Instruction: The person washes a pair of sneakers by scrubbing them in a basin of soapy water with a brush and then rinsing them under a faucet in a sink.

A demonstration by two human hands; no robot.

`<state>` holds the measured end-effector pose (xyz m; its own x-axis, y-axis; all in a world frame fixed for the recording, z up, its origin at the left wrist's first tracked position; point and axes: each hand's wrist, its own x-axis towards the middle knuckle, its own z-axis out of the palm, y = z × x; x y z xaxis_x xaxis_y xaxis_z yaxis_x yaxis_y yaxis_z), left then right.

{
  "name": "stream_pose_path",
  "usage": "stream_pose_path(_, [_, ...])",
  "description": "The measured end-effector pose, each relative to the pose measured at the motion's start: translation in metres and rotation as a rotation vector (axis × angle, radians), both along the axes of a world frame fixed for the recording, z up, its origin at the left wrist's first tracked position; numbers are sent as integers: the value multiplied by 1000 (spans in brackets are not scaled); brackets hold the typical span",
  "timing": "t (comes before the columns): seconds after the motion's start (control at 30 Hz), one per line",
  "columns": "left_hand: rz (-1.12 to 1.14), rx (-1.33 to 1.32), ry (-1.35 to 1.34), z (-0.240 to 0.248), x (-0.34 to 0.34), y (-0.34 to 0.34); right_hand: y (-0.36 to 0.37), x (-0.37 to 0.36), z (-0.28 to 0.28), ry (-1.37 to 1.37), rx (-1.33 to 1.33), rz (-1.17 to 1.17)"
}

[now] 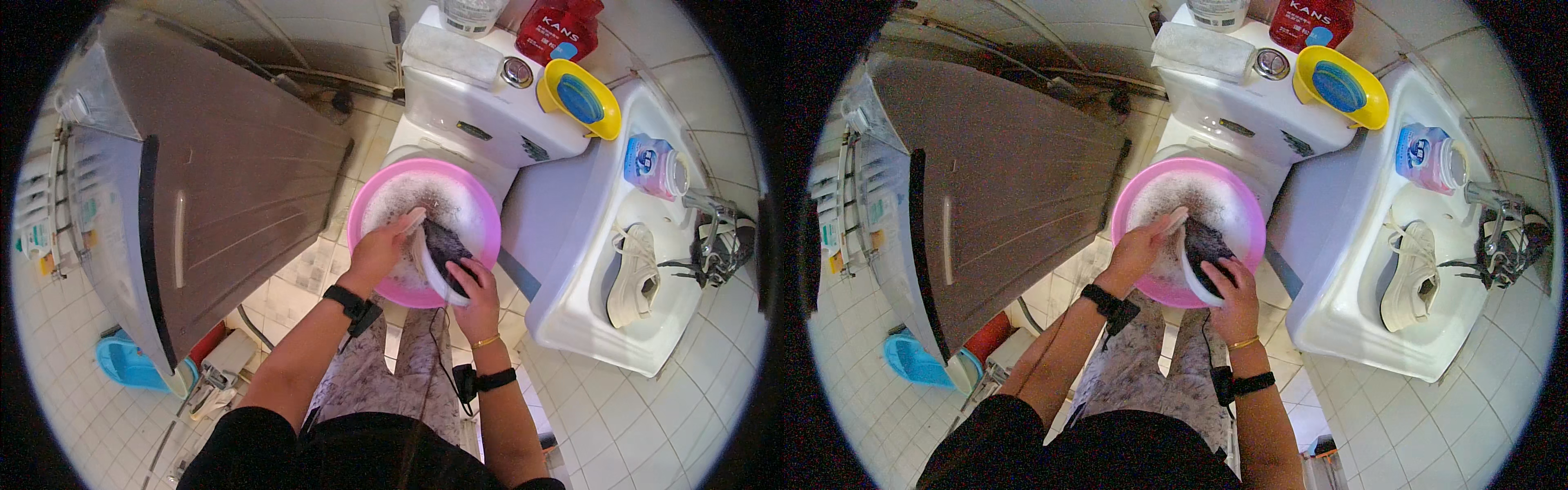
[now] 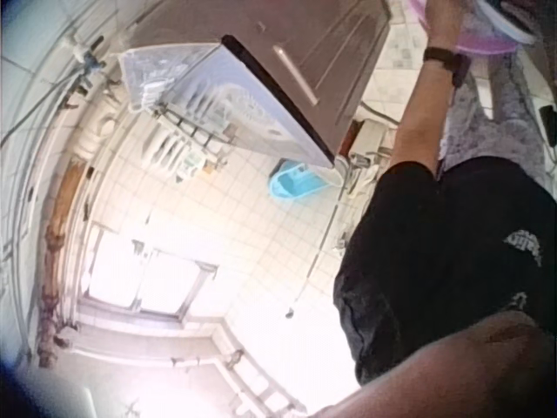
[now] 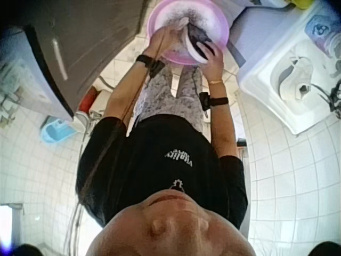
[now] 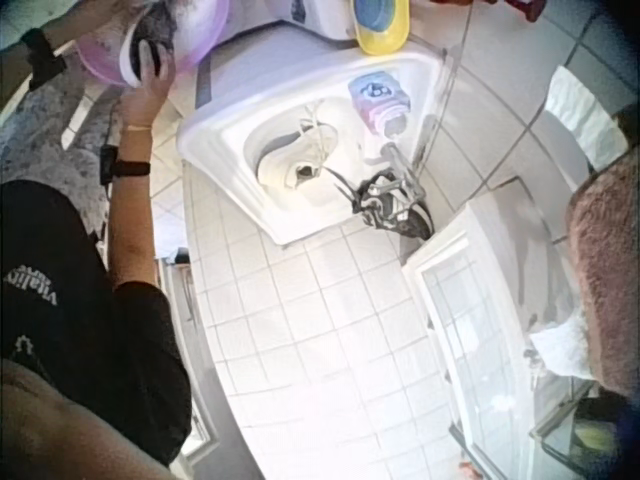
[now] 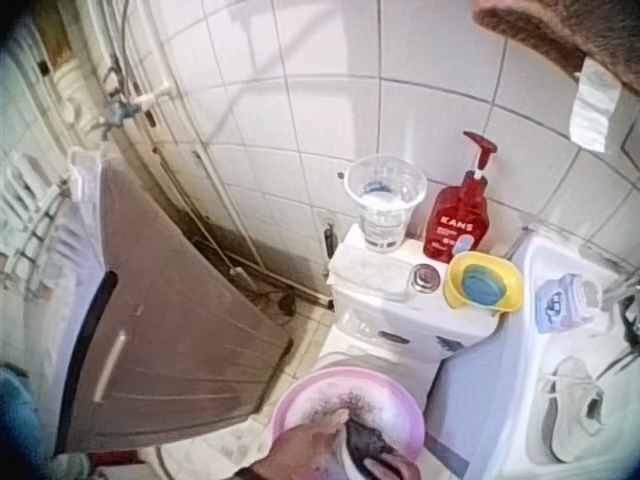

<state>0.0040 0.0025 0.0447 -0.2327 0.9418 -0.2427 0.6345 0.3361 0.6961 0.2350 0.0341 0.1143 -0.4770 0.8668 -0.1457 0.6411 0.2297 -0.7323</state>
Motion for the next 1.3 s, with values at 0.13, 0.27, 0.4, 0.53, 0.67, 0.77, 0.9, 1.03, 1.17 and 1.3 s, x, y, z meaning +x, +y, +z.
stream_pose_path(0.13, [276,-409,-472,15,-3,-20,-5,2,7,46,155,-1])
stream_pose_path(0.27, [465,-552,-755,43,7,-28,-10,-3,48,91,218,101])
stream_pose_path(0.4, [592,-558,-1152,68,16,-22,-11,-1,80,90,345,206])
stream_pose_path(0.53, [621,-488,-1238,96,21,-22,-16,7,102,81,383,306])
stream_pose_path(0.67, [618,-460,-1152,167,34,-18,-22,19,123,253,399,303])
stream_pose_path(0.77, [607,-388,-1145,176,41,-27,-26,29,140,265,396,331])
stream_pose_path(0.9, [645,-391,-1098,193,47,-35,-28,41,161,285,376,365])
stream_pose_path(1.03, [673,-385,-1026,198,55,-38,-30,50,154,250,392,381])
stream_pose_path(1.17, [677,-316,-975,208,68,-37,-24,55,157,318,420,326])
stream_pose_path(1.3, [710,-287,-947,229,82,-38,-21,61,164,387,429,248])
